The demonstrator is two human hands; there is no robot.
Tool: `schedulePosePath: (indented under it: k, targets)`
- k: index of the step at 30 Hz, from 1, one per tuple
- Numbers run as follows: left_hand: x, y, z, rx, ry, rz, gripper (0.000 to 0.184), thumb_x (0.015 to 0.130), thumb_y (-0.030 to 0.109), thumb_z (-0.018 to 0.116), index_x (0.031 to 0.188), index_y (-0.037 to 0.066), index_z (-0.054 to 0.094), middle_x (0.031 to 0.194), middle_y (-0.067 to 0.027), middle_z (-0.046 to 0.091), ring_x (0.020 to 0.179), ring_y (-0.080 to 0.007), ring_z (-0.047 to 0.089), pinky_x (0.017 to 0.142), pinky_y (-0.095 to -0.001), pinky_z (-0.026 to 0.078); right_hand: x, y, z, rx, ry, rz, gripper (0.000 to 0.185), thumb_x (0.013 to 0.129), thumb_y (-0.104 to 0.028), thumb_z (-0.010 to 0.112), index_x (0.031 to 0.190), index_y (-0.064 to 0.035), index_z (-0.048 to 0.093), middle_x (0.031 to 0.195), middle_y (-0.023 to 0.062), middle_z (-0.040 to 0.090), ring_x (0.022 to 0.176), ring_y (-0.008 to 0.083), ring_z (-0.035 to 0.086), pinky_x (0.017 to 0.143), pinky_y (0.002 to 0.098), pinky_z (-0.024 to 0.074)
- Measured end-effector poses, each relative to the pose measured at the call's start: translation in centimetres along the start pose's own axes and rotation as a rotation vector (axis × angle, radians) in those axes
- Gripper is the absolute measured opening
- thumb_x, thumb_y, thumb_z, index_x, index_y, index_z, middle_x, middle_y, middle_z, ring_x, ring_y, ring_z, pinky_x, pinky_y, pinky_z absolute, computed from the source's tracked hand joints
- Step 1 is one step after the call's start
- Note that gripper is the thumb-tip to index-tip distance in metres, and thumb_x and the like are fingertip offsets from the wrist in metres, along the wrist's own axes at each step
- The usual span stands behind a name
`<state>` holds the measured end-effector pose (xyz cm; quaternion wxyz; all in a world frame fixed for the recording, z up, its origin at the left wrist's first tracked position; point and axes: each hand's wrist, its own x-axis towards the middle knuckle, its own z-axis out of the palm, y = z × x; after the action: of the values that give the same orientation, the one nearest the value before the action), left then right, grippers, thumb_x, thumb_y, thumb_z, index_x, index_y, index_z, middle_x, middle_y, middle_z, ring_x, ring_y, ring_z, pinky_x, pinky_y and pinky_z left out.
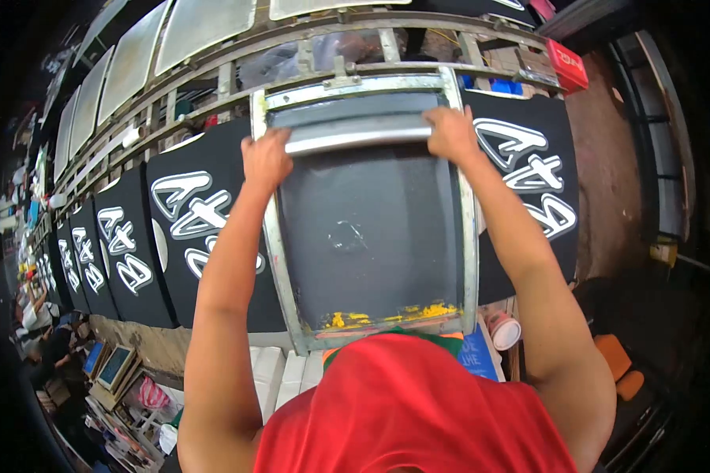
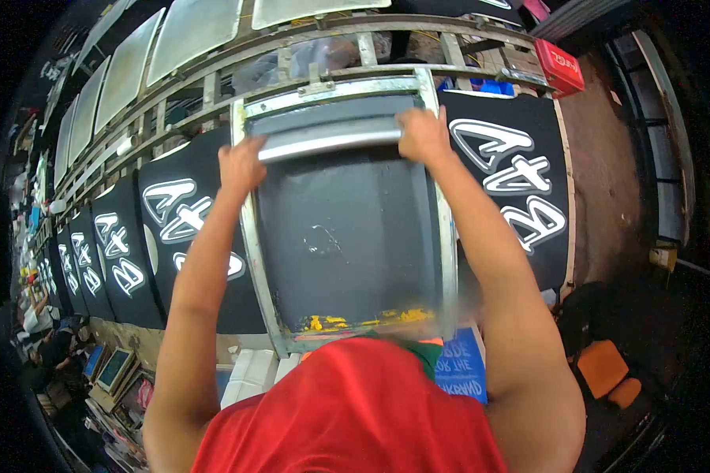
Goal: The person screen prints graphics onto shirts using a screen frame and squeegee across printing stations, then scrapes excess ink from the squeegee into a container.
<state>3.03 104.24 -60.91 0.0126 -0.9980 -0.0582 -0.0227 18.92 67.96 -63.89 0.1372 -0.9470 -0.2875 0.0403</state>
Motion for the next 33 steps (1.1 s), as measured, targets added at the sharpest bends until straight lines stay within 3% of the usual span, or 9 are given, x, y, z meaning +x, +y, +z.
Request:
schedulePosePath:
  k: [6,11,15,18,20,23,26,29,33]
  targets:
    - [1.6,0.2,-1.5,-0.025,-0.079,-0.085,0.042,0.074,0.009,0.062,0.113,0.016,0.076,0.102,-0.0110,0.076,0.093,-0.0322,0.072,0.095,-0.0480,0.043,1.8,0.3,-1.3,0.057,-0.117,0.042,0.048,0.072,-0.008,0.058,0.116,-0.0121,0.076,0.117,0.0170,0.072,0.115,0.0373,0.066,0.115,0.0655,0.0313]
    - [-15.9,5.2,-3.2,-0.057,-0.270,-0.028,0.056,0.067,0.005,0.067,0.122,0.011,0.068,0.124,-0.0065,0.071,0.112,-0.0221,0.067,0.098,-0.0535,0.040,-16.1,-2.0,-0.5,0.114,-0.206,-0.032,0.049,0.068,-0.005,0.065,0.116,-0.0094,0.073,0.117,0.0135,0.070,0.110,0.0364,0.064,0.111,0.0590,0.0375]
    - [-31.5,9.5,-4.7,-0.209,-0.386,-0.044,0.059,0.063,0.005,0.069,0.122,0.010,0.066,0.123,-0.0054,0.068,0.110,-0.0219,0.066,0.096,-0.0487,0.039,-32.4,-5.6,-0.8,0.160,-0.310,-0.008,0.046,0.069,-0.006,0.065,0.115,-0.0075,0.072,0.124,0.0118,0.069,0.117,0.0356,0.061,0.114,0.0614,0.0325]
    - [-34.9,9.9,-5.2,-0.268,-0.378,-0.047,0.057,0.064,0.004,0.070,0.120,0.010,0.068,0.122,-0.0054,0.070,0.111,-0.0214,0.065,0.097,-0.0464,0.038,-35.9,-6.7,-1.6,0.215,-0.392,0.034,0.045,0.069,-0.004,0.064,0.112,-0.0068,0.073,0.123,0.0125,0.070,0.119,0.0353,0.061,0.116,0.0624,0.0309]
    - [-33.7,9.1,-5.3,-0.282,-0.355,-0.023,0.054,0.063,0.004,0.070,0.117,0.011,0.069,0.121,-0.0055,0.071,0.112,-0.0208,0.065,0.098,-0.0455,0.039,-34.4,-6.0,-1.7,0.237,-0.442,0.059,0.045,0.067,-0.002,0.063,0.111,-0.0065,0.074,0.121,0.0133,0.071,0.120,0.0348,0.061,0.117,0.0629,0.0301]
    - [-24.3,6.4,-6.5,-0.240,-0.169,-0.079,0.045,0.065,-0.001,0.069,0.109,0.010,0.069,0.116,-0.0083,0.068,0.111,-0.0288,0.063,0.097,-0.0484,0.042,-25.6,-4.8,-3.1,0.154,-0.020,-0.102,0.035,0.072,-0.003,0.066,0.105,-0.0080,0.074,0.109,0.0123,0.071,0.102,0.0345,0.064,0.103,0.0525,0.0436]
    - [-12.6,4.0,-9.4,-0.225,0.386,0.092,0.041,0.070,-0.004,0.068,0.108,0.008,0.067,0.095,-0.0106,0.060,0.093,-0.0322,0.060,0.080,-0.0450,0.045,-13.8,-3.7,-6.5,0.175,0.278,-0.126,0.034,0.069,0.003,0.066,0.101,-0.0082,0.073,0.093,0.0110,0.070,0.088,0.0340,0.063,0.086,0.0464,0.0478]
    - [-3.8,2.2,-9.8,-0.192,0.563,0.084,0.037,0.076,-0.004,0.064,0.111,0.007,0.065,0.101,-0.0109,0.062,0.099,-0.0310,0.061,0.082,-0.0436,0.045,-5.6,-3.0,-8.4,0.131,0.487,-0.190,0.032,0.069,0.001,0.068,0.100,-0.0091,0.071,0.095,0.0095,0.070,0.090,0.0338,0.062,0.084,0.0465,0.0474]
    - [2.8,0.1,-2.9,-0.062,0.230,-0.027,0.043,0.076,-0.003,0.063,0.117,0.011,0.062,0.108,-0.0111,0.062,0.107,-0.0351,0.061,0.086,-0.0478,0.047,1.8,-0.2,-3.1,0.053,0.327,-0.083,0.032,0.071,-0.005,0.072,0.103,-0.0095,0.070,0.101,0.0096,0.070,0.099,0.0338,0.064,0.089,0.0477,0.0456]
